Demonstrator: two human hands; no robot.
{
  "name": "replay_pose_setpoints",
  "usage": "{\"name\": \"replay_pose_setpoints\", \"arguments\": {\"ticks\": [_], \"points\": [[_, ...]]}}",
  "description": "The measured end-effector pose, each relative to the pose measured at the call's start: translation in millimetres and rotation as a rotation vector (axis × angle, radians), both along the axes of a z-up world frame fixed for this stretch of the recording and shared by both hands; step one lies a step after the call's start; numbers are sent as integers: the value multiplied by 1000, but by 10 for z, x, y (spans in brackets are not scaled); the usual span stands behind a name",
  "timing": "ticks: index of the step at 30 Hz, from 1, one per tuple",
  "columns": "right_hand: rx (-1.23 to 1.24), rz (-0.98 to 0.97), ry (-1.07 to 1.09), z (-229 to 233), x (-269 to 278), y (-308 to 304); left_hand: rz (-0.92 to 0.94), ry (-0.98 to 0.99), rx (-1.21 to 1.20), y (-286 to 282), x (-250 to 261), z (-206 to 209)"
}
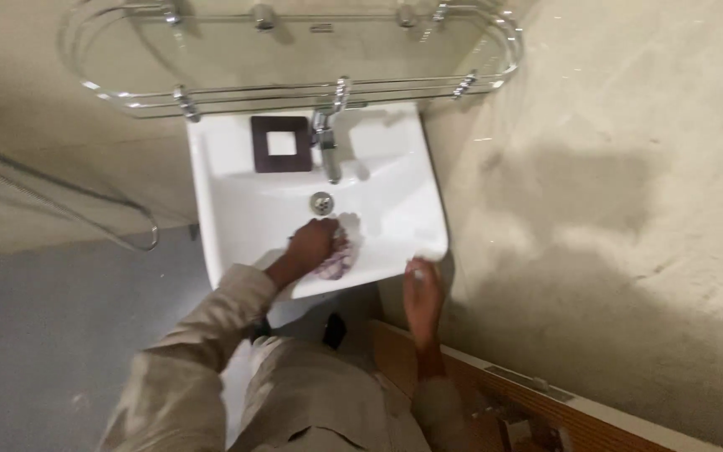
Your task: Cleaning a bathroom sink and faucet with a cloth.
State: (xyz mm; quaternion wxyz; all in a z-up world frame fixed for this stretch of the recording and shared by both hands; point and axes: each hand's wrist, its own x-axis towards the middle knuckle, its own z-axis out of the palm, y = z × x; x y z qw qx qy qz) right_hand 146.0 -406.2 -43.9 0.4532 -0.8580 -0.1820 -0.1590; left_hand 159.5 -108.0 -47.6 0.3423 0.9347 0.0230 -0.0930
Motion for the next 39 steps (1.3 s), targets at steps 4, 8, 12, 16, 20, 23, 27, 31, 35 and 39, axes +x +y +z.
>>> {"name": "replay_pose_setpoints", "arguments": {"ticks": [4, 8, 12, 16, 20, 23, 27, 31, 35, 39], "points": [[-84, -83, 76, 439, 339, 551, -75, 38, 291, 937, -624, 173], [-180, -103, 3, 249, 547, 845, -149, -310, 564, 1377, -651, 541], [-236, -182, -54, 225, 492, 827, -120, -434, 671, 1404, -319, 375], [-174, -196, -13, 257, 503, 863, -139, -326, 699, 1214, -163, 99], [-201, -255, -29, 224, 541, 848, -190, -98, 674, 975, -375, 752], [-196, -272, -30, 220, 516, 856, -192, -207, 698, 1111, -598, 647], [-182, -260, -34, 261, 522, 852, -176, -346, 675, 1152, -438, 103], [-208, -261, -32, 259, 540, 859, -71, -367, 615, 788, 139, -596], [-192, -276, -57, 379, 533, 898, 249, -449, 557, -10, 832, -984], [-122, -299, -186, 495, 479, 939, 369, -393, -58, -763, 1428, -897]]}}
